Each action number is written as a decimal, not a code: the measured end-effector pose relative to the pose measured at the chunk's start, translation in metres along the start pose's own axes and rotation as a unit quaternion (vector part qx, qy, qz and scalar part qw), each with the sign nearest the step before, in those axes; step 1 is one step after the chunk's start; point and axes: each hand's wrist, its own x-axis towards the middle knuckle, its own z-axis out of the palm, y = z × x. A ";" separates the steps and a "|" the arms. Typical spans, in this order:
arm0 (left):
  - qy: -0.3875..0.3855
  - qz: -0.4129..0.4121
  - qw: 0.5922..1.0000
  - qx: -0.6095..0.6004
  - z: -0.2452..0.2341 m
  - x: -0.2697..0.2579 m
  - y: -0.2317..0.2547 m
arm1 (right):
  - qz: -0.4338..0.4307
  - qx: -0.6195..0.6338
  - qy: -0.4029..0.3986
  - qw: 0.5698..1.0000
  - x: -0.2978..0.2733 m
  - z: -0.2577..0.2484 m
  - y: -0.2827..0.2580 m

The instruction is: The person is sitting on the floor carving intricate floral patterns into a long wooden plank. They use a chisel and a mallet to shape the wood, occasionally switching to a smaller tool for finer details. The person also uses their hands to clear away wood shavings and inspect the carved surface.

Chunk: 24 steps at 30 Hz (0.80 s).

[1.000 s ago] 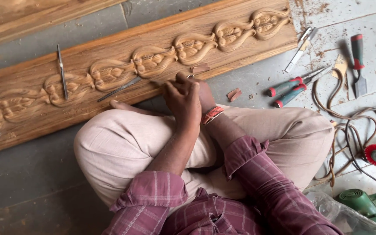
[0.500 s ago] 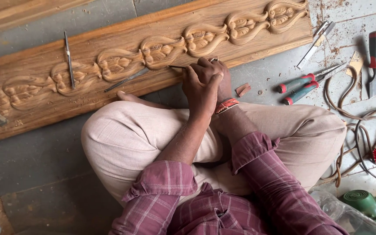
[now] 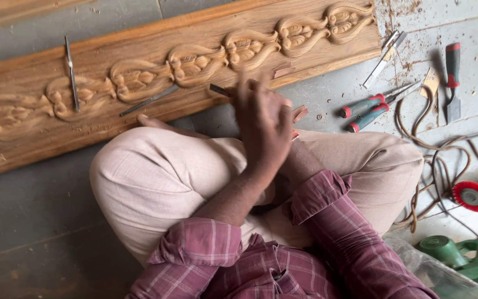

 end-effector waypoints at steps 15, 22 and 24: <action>-0.083 0.070 0.974 -0.199 -0.037 0.008 0.048 | -0.264 -0.335 -0.157 0.891 0.063 -0.002 -0.044; -0.081 0.076 0.966 -0.233 -0.041 0.006 0.055 | -0.279 -0.372 -0.154 0.872 0.089 -0.046 -0.019; -0.075 0.099 0.964 -0.235 -0.043 0.007 0.057 | -0.313 -0.329 -0.151 0.878 0.089 -0.044 -0.018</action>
